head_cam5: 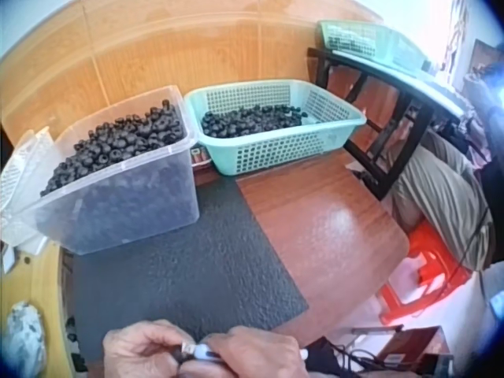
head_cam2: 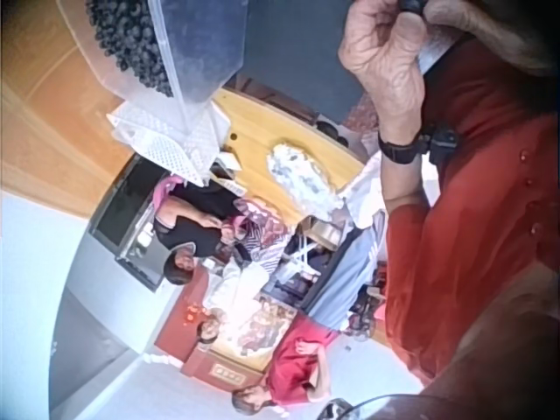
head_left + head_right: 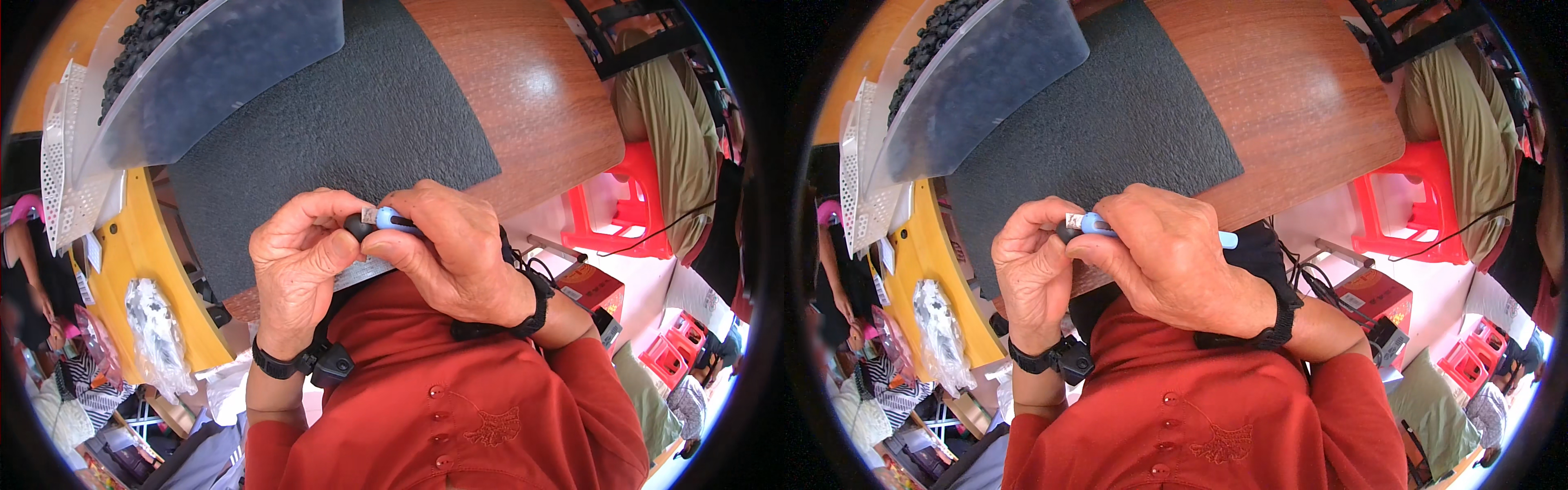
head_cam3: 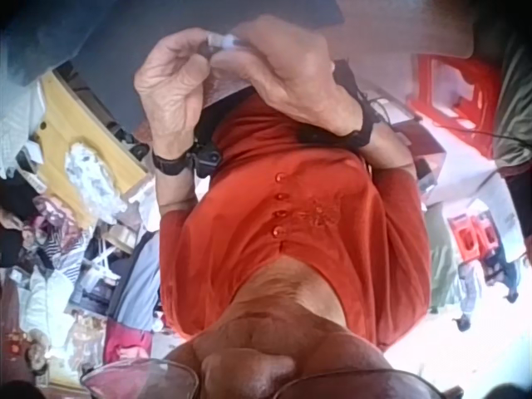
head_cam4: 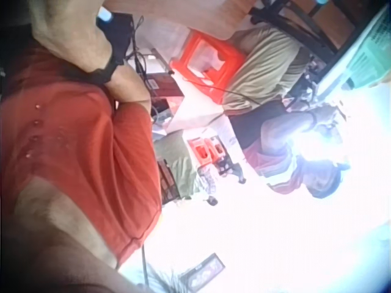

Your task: Trimming excess material from black shoe components using a small hand-held cutter.

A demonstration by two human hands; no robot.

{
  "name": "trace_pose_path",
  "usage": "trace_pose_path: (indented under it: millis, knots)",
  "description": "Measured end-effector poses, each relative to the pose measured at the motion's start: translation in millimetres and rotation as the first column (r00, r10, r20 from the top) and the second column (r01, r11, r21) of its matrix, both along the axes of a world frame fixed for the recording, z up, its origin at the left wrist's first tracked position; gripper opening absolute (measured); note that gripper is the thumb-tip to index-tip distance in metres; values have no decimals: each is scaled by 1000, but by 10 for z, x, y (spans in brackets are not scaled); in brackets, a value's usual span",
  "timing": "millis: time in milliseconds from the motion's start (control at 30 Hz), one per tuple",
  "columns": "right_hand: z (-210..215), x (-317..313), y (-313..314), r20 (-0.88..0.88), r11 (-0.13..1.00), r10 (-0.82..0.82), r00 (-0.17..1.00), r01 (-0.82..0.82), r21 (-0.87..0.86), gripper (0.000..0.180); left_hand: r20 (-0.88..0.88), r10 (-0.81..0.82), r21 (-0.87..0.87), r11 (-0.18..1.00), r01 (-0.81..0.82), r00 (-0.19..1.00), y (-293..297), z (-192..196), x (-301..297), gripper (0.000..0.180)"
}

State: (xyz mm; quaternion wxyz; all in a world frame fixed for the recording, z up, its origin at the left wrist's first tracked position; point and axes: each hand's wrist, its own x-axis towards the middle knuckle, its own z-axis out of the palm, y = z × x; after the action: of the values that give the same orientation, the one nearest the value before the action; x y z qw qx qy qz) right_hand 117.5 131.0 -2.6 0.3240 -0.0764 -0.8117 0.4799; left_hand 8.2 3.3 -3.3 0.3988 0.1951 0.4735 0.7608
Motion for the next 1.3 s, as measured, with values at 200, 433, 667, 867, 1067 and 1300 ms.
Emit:
trace_pose_path:
  millis: [200,433,667,867,1067,1300]
  knots:
    - [-33,4,-9,17,998,-10,1000,8,63,20,13,-11,6,1000,11,1000,-9,-35,-2,30]
    - [-78,9,-18,5,990,-42,999,41,132,23,7,-23,-2,1000,23,1000,-2,-42,-8,28]
    - [-71,26,-9,-9,983,-40,999,41,177,24,-38,-30,-11,1000,29,999,0,-40,-19,24]
    - [-71,36,2,-5,972,-31,1000,31,231,22,-61,-45,-22,999,44,997,-2,-51,-26,25]
    - [-89,37,27,12,963,-20,1000,16,270,22,-73,-35,-21,999,33,997,3,-71,-18,26]
    - [-90,64,2,15,956,-19,1000,13,292,21,118,-35,-59,997,42,992,-16,-96,44,28]
